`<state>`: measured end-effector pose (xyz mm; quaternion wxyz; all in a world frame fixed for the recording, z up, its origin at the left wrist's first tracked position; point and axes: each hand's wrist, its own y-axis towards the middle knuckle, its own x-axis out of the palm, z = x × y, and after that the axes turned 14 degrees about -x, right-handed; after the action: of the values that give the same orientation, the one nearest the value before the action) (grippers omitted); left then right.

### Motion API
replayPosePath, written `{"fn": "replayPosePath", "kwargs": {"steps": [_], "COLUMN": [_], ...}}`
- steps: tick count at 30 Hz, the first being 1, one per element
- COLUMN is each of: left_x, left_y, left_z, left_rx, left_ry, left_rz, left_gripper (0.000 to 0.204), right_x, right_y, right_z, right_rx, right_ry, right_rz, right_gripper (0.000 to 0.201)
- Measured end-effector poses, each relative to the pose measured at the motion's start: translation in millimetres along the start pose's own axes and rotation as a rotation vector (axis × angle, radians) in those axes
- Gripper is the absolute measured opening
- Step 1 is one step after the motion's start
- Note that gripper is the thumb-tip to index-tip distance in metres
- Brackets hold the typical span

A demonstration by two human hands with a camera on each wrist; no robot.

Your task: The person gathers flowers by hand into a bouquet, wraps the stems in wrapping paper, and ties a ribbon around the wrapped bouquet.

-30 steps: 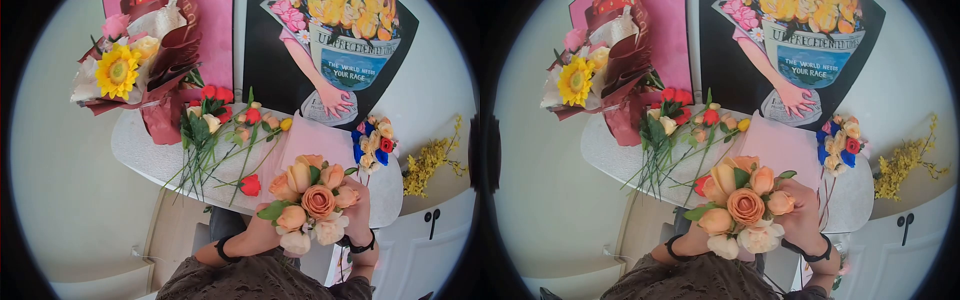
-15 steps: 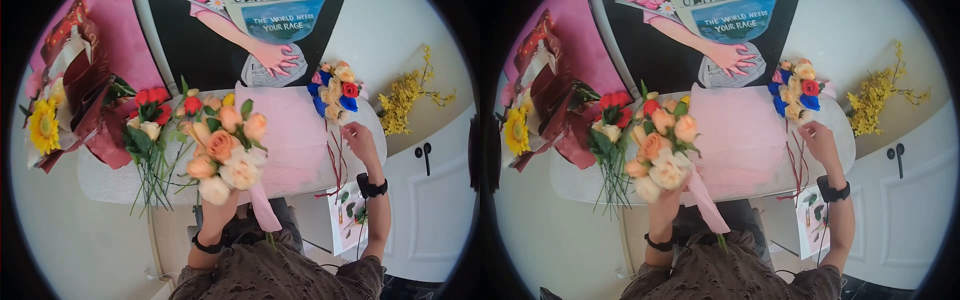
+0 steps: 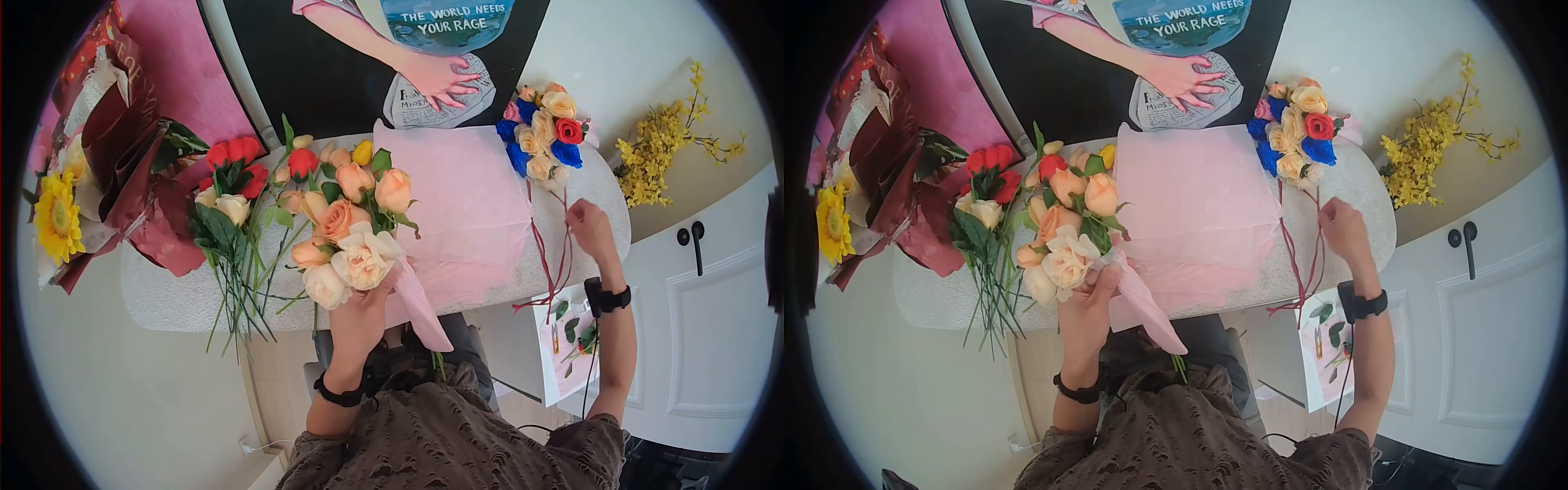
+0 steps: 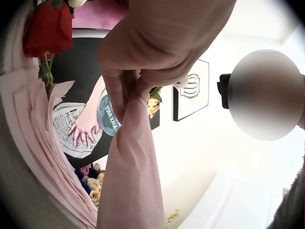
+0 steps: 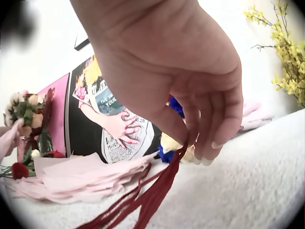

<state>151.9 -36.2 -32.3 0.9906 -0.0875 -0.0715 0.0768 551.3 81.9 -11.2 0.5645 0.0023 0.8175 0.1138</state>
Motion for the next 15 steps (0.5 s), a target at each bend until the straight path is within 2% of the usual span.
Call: {"fn": "replayPosePath", "kwargs": {"steps": [2, 4, 6, 9, 11, 13, 15], "left_x": [-1, -5, -5, -6, -4, -4, -5], "left_y": [-1, -1, -3, -4, -5, -6, -6], "left_z": [-3, -12, -10, -10, -9, -6, -7], "left_rx": [-0.021, 0.018, 0.043, 0.048, 0.027, -0.034, -0.011], "left_ry": [-0.072, 0.132, 0.108, 0.119, 0.149, 0.086, 0.111], "left_rz": [-0.042, 0.044, 0.017, 0.001, 0.015, -0.042, -0.049], "left_gripper": [0.031, 0.029, 0.028, 0.027, 0.026, 0.026, 0.027], "right_x": [-15, -34, -42, -51, -51, -49, -46], "right_y": [2, 4, 10, 22, 30, 38, 42], "right_z": [2, -5, 4, 6, 9, 8, 0], "right_rx": [-0.019, -0.008, -0.014, 0.043, 0.020, -0.005, -0.081], "right_ry": [0.053, 0.122, 0.103, 0.317, 0.285, 0.256, 0.010], "right_rz": [0.019, 0.072, 0.073, 0.112, 0.125, 0.138, 0.133], "right_gripper": [0.015, 0.015, 0.014, 0.013, 0.012, 0.012, 0.012]}}
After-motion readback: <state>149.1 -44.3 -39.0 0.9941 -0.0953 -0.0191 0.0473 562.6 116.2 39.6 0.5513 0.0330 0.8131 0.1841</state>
